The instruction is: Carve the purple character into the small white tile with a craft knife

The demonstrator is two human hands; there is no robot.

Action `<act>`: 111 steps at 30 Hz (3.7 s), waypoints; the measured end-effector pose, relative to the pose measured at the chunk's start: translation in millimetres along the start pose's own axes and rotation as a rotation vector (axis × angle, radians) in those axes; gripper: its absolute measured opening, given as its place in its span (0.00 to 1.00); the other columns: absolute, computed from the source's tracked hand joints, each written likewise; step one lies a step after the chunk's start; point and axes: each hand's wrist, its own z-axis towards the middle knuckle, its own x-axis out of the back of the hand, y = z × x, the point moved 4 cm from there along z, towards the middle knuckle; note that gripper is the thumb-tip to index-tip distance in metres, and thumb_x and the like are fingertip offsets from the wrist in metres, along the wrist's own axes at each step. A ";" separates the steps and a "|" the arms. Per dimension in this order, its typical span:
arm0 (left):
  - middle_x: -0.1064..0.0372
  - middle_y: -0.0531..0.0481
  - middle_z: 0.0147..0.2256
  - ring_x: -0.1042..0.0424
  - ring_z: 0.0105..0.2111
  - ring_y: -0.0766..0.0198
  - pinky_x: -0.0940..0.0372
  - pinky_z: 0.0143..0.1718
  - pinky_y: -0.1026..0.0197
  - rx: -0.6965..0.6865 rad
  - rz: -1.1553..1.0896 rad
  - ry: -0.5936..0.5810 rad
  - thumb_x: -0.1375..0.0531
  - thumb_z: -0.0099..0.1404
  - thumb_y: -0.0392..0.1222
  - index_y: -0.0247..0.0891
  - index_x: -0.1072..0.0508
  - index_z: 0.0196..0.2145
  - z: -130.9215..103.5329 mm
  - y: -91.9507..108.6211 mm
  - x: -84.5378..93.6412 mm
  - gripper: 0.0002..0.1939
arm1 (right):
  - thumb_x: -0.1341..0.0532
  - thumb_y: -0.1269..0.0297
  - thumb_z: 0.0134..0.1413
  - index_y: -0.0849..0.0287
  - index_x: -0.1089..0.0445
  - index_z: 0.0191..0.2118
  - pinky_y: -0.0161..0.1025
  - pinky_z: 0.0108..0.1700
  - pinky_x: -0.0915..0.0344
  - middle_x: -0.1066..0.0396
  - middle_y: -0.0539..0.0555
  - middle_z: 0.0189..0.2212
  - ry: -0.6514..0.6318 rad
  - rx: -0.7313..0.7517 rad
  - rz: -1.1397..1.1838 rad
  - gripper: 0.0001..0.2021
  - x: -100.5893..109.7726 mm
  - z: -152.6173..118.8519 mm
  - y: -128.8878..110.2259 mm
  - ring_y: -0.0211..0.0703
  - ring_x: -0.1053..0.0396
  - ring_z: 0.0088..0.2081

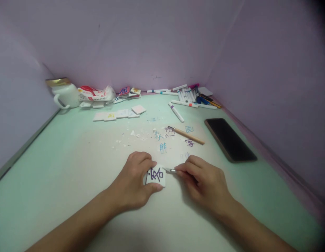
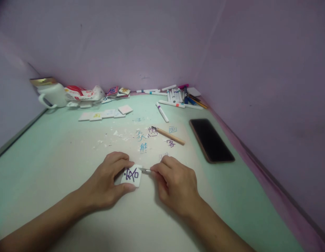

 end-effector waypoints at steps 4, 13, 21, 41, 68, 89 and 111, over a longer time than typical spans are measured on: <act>0.34 0.39 0.45 0.34 0.47 0.47 0.34 0.47 0.42 -0.005 0.000 -0.014 0.34 0.56 0.43 0.34 0.29 0.43 -0.3 -0.3 0.4 0.18 | 0.43 0.71 0.55 0.57 0.24 0.32 0.34 0.23 0.49 0.31 0.50 0.23 0.014 0.007 -0.044 0.09 0.0 0.4 -0.6 0.37 0.35 0.24; 0.34 0.38 0.46 0.36 0.49 0.46 0.35 0.49 0.41 -0.015 -0.004 -0.018 0.35 0.56 0.43 0.33 0.28 0.45 -1.1 -2.0 0.1 0.19 | 0.42 0.70 0.54 0.57 0.25 0.31 0.34 0.23 0.48 0.31 0.50 0.23 0.003 0.007 -0.028 0.08 1.3 1.4 -1.3 0.37 0.35 0.24; 0.39 0.42 0.55 0.40 0.54 0.50 0.43 0.57 0.42 -0.114 -0.056 -0.077 0.44 0.60 0.35 0.41 0.37 0.58 -4.6 -0.4 3.8 0.27 | 0.42 0.69 0.55 0.58 0.26 0.33 0.33 0.24 0.45 0.30 0.50 0.24 0.032 -0.042 0.067 0.07 8.8 2.7 0.3 0.34 0.37 0.22; 0.34 0.39 0.43 0.36 0.44 0.50 0.41 0.50 0.42 -0.077 0.014 0.008 0.42 0.58 0.37 0.29 0.31 0.49 0.5 12.1 -3.0 0.20 | 0.39 0.71 0.53 0.55 0.25 0.33 0.37 0.25 0.48 0.24 0.48 0.27 0.005 0.234 -0.247 0.06 12.1 -2.1 -6.1 0.38 0.31 0.25; 0.36 0.38 0.41 0.39 0.42 0.51 0.41 0.48 0.41 -0.094 -0.044 -0.014 0.42 0.59 0.36 0.26 0.31 0.48 0.7 10.4 -4.2 0.20 | 0.44 0.64 0.59 0.54 0.25 0.31 0.37 0.24 0.54 0.32 0.47 0.22 -0.390 0.168 -0.093 0.10 6.9 26.3 6.4 0.38 0.34 0.22; 0.35 0.38 0.41 0.37 0.43 0.49 0.38 0.46 0.41 -0.125 -0.006 0.035 0.42 0.59 0.37 0.31 0.30 0.46 2.0 11.0 -3.0 0.17 | 0.43 0.65 0.58 0.55 0.28 0.30 0.34 0.25 0.48 0.30 0.48 0.24 -0.359 -0.049 0.106 0.08 5.3 12.6 8.4 0.36 0.36 0.23; 0.35 0.38 0.42 0.37 0.44 0.50 0.38 0.47 0.41 -0.097 -0.006 0.018 0.42 0.59 0.37 0.29 0.31 0.48 0.9 9.8 -4.7 0.19 | 0.46 0.64 0.58 0.56 0.28 0.28 0.37 0.23 0.52 0.34 0.49 0.23 -0.333 0.012 -0.044 0.12 5.3 10.9 3.4 0.36 0.37 0.19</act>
